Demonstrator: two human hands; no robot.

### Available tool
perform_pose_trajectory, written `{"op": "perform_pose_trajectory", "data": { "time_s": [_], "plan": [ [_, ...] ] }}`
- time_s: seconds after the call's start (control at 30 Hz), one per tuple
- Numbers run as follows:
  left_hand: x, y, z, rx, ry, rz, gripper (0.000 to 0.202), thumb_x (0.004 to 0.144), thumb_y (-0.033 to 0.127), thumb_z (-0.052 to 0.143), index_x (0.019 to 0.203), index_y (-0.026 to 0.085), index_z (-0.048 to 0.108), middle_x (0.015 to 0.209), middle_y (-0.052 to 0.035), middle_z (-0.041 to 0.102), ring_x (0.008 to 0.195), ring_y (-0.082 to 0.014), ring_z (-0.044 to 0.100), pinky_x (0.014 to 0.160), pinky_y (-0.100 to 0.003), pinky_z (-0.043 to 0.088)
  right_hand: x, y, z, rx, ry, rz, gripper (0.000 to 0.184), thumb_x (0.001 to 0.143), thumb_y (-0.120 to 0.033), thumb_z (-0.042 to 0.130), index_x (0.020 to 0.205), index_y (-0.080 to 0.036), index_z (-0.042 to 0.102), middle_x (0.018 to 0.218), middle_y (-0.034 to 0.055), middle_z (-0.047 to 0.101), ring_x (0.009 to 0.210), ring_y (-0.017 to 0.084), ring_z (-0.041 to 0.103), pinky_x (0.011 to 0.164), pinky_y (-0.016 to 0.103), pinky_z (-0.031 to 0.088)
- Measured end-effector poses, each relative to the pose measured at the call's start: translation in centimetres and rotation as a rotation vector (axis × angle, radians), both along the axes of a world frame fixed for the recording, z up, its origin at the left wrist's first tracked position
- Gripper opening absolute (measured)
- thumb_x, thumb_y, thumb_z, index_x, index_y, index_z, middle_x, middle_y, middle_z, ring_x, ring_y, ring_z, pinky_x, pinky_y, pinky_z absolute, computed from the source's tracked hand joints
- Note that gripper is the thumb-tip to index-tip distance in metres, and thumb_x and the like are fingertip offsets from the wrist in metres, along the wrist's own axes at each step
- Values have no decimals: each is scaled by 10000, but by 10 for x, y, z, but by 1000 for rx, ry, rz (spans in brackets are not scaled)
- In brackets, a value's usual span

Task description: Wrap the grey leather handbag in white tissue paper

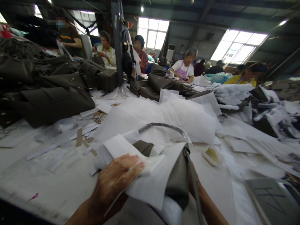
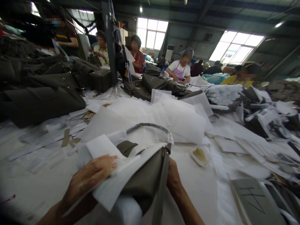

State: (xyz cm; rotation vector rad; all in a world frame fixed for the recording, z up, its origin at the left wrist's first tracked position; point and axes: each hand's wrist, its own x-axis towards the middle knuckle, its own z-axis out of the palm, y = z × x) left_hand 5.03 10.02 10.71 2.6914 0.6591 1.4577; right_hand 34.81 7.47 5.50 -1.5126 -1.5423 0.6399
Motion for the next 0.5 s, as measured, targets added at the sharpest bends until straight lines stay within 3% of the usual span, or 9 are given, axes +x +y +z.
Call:
{"op": "perform_pose_trajectory", "data": {
  "time_s": [0.07, 0.17, 0.23, 0.33, 0.5],
  "plan": [
    [5, 5, 3, -21, -62, 88, 327, 992, 260, 515, 1298, 156, 569, 1170, -108, 687, 1142, -204, 636, 1019, -365, 523, -11, -29, 12, -114, 74, 56, 444, 886, -573, 528, 685, -202, 665, 654, 54, 666, 646, 223, 611, 593, 331, 521],
    [25, 5, -1, -13, -99, 211, 345, 964, 288, 575, 1292, 179, 580, 1160, -92, 692, 1119, -206, 642, 1028, -355, 505, -30, -67, 20, -305, 271, 124, 451, 891, -574, 558, 690, -181, 647, 672, 43, 683, 668, 186, 622, 656, 287, 506],
    [44, -5, -12, 50, -3, 196, 322, 997, 243, 496, 1301, 186, 584, 1162, -90, 691, 1134, -204, 633, 1052, -374, 476, -41, -88, 17, -414, 475, 68, 440, 879, -585, 585, 742, -171, 647, 694, 48, 694, 670, 177, 631, 673, 287, 506],
    [66, -26, -36, 161, 185, 161, 363, 1024, 174, 380, 1308, 231, 598, 1160, -71, 689, 1157, -194, 621, 1076, -387, 444, -49, -113, 6, -565, 741, -96, 437, 778, -589, 708, 822, -159, 641, 733, 49, 694, 625, 174, 637, 561, 271, 492],
    [75, -45, -61, 198, 302, 147, 400, 1034, 210, 354, 1375, 275, 552, 1230, -67, 649, 1222, -216, 575, 1106, -414, 406, -54, -142, -10, -712, 921, -191, 498, 686, -585, 789, 837, -176, 548, 683, 34, 688, 539, 150, 633, 472, 228, 461]
  ]
}}
